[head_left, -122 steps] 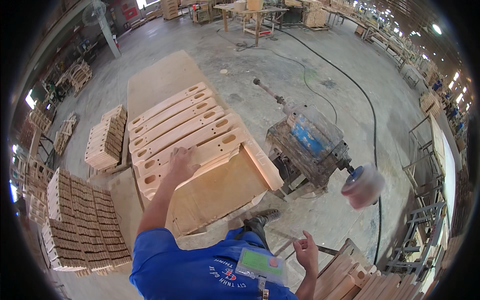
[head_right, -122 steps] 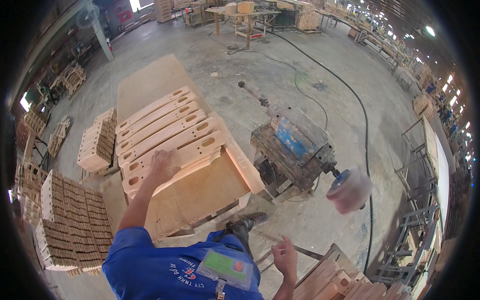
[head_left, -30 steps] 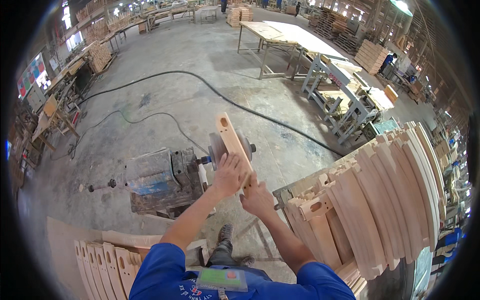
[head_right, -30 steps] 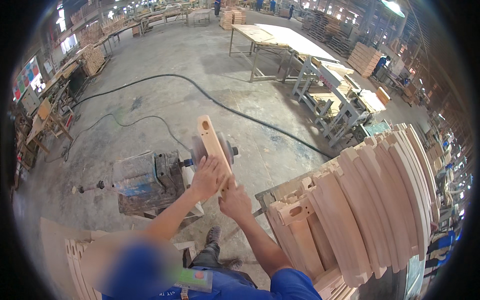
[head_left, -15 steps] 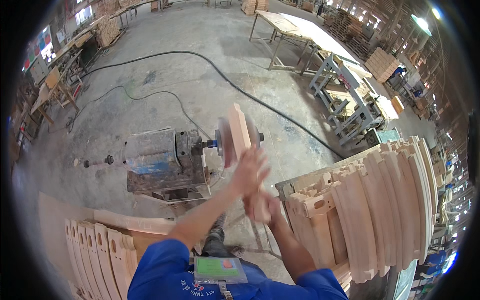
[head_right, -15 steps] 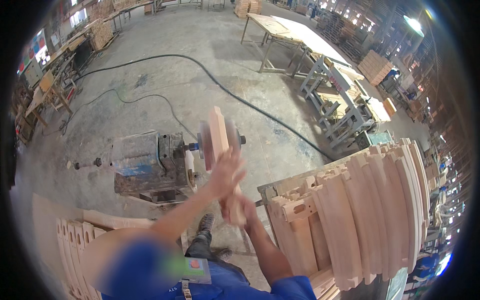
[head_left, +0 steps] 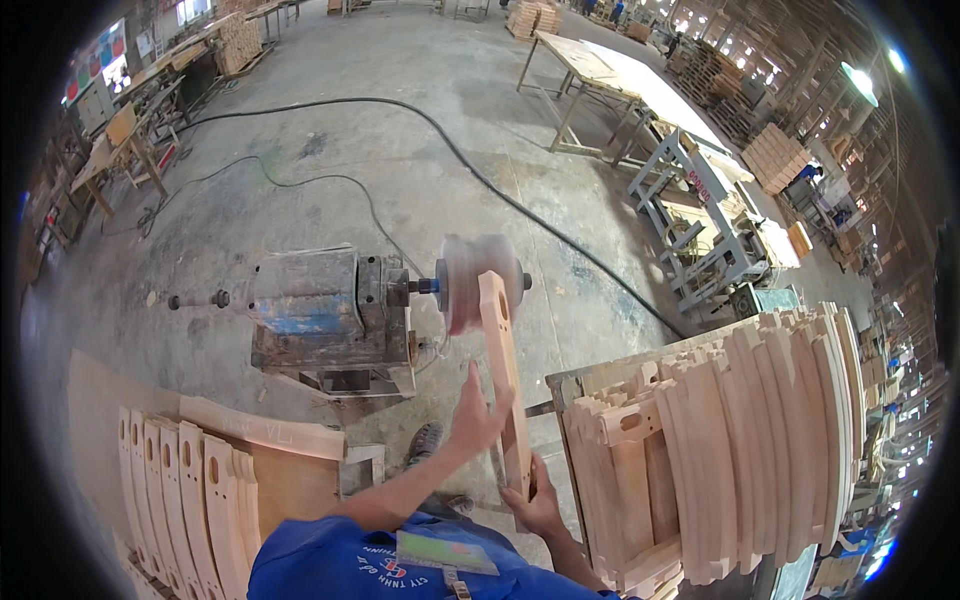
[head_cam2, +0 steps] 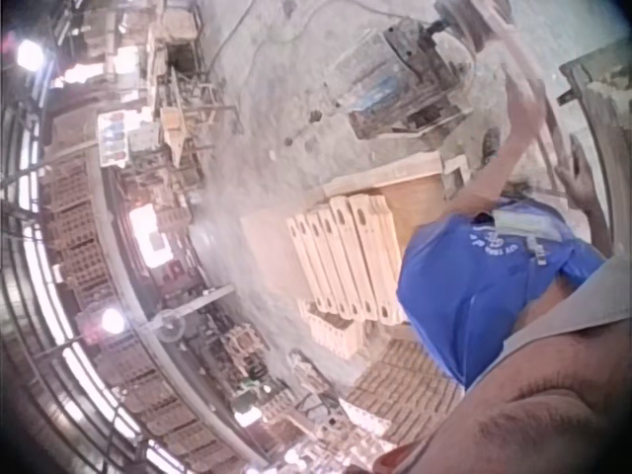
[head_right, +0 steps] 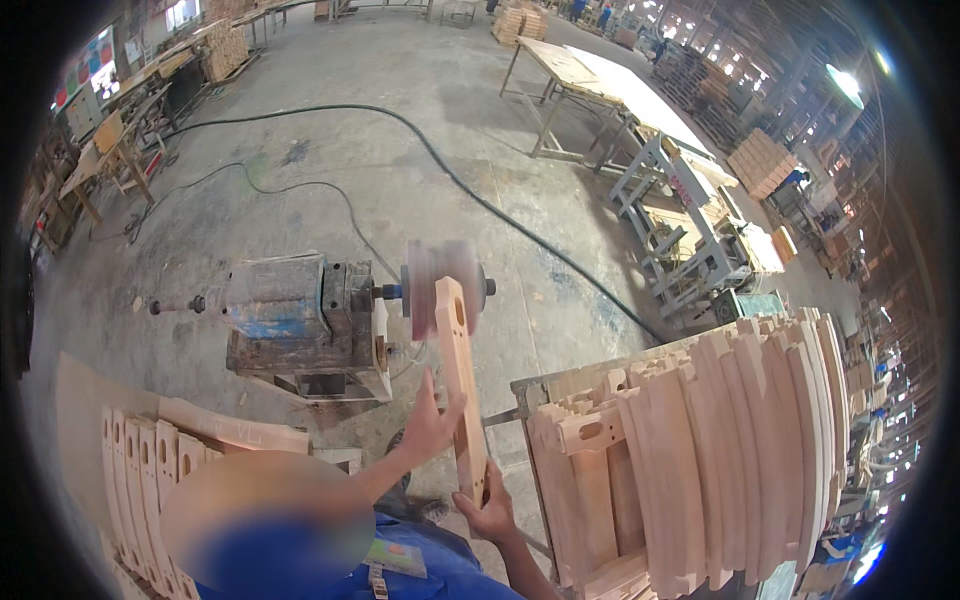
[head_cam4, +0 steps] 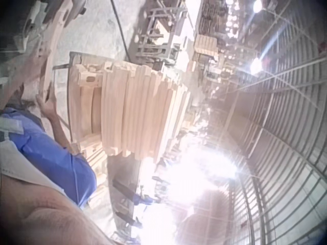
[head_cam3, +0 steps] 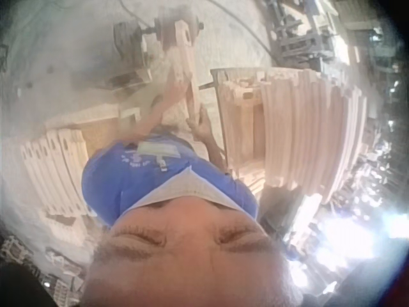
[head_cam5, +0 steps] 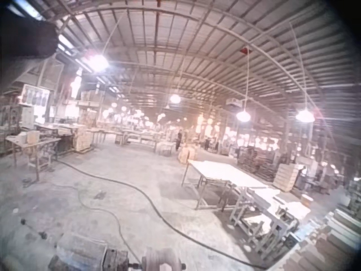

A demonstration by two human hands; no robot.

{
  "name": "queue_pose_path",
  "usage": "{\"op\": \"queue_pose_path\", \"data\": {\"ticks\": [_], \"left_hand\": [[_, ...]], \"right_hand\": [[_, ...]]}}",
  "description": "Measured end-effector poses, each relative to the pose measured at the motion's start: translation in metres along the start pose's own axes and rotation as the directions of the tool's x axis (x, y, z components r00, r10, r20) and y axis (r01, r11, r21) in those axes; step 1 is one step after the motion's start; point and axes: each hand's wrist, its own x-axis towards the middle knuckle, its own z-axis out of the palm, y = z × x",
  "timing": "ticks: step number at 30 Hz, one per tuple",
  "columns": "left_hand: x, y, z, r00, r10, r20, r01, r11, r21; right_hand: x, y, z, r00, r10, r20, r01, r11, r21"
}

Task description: The person repeatedly picks up wooden chair parts and presses them against a rotating sanding wheel to smooth the edges. After sanding each piece, the person places it on a nearby stack of finished parts.

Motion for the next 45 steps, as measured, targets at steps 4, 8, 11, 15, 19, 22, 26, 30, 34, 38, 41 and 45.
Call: {"op": "queue_pose_path", "data": {"ticks": [4, 8, 11, 15, 19, 22, 26, 30, 34, 38, 41, 45], "left_hand": [[0.058, 0.016, 0.019, 0.887, -0.445, 0.122, 0.427, 0.693, -0.580], [0.070, 0.014, 0.051, 0.868, -0.496, 0.018, 0.317, 0.526, -0.789], [0.073, 0.004, 0.051, 0.911, -0.371, -0.178, 0.221, 0.805, -0.551], [0.074, 0.007, 0.027, 0.851, 0.397, -0.342, -0.259, 0.886, 0.384], [0.093, 0.001, -0.003, 0.854, 0.516, 0.069, -0.519, 0.832, 0.195], [0.102, -0.001, -0.004, 0.849, 0.522, 0.082, -0.526, 0.818, 0.232], [0.107, 0.002, -0.011, 0.839, 0.539, 0.070, -0.541, 0.815, 0.208], [0.101, 0.001, -0.008, 0.847, 0.528, 0.068, -0.531, 0.828, 0.179], [0.098, 0.000, -0.012, 0.857, 0.508, 0.079, -0.513, 0.832, 0.211], [0.094, 0.000, -0.009, 0.868, 0.491, 0.078, -0.496, 0.845, 0.203], [0.096, -0.003, -0.013, 0.881, 0.473, 0.020, -0.464, 0.854, 0.236], [0.080, -0.002, -0.007, 0.939, 0.060, -0.337, -0.077, 0.996, -0.037]], "right_hand": [[0.020, -0.038, -0.004, 0.986, -0.151, -0.072, 0.114, 0.919, -0.379], [0.057, -0.022, -0.033, 0.932, 0.051, 0.358, -0.211, 0.880, 0.425], [0.075, -0.023, -0.044, 0.814, -0.013, 0.581, -0.363, 0.768, 0.527], [0.078, -0.022, -0.029, 0.935, 0.147, 0.322, -0.212, 0.961, 0.179], [0.079, -0.026, -0.026, 0.923, 0.151, 0.354, -0.258, 0.925, 0.277], [0.082, -0.032, -0.014, 0.971, 0.112, 0.209, -0.129, 0.989, 0.069], [0.082, -0.038, -0.031, 0.872, 0.172, 0.458, -0.376, 0.834, 0.404], [0.075, -0.035, -0.023, 0.924, 0.195, 0.328, -0.293, 0.913, 0.283], [0.069, -0.053, -0.009, 0.970, 0.142, 0.200, -0.165, 0.981, 0.102], [0.070, -0.046, -0.011, 0.964, 0.151, 0.220, -0.185, 0.972, 0.145], [0.071, -0.044, -0.008, 0.947, 0.160, 0.279, -0.226, 0.949, 0.220], [0.078, -0.029, -0.014, 0.873, 0.075, 0.481, -0.331, 0.816, 0.474]]}}
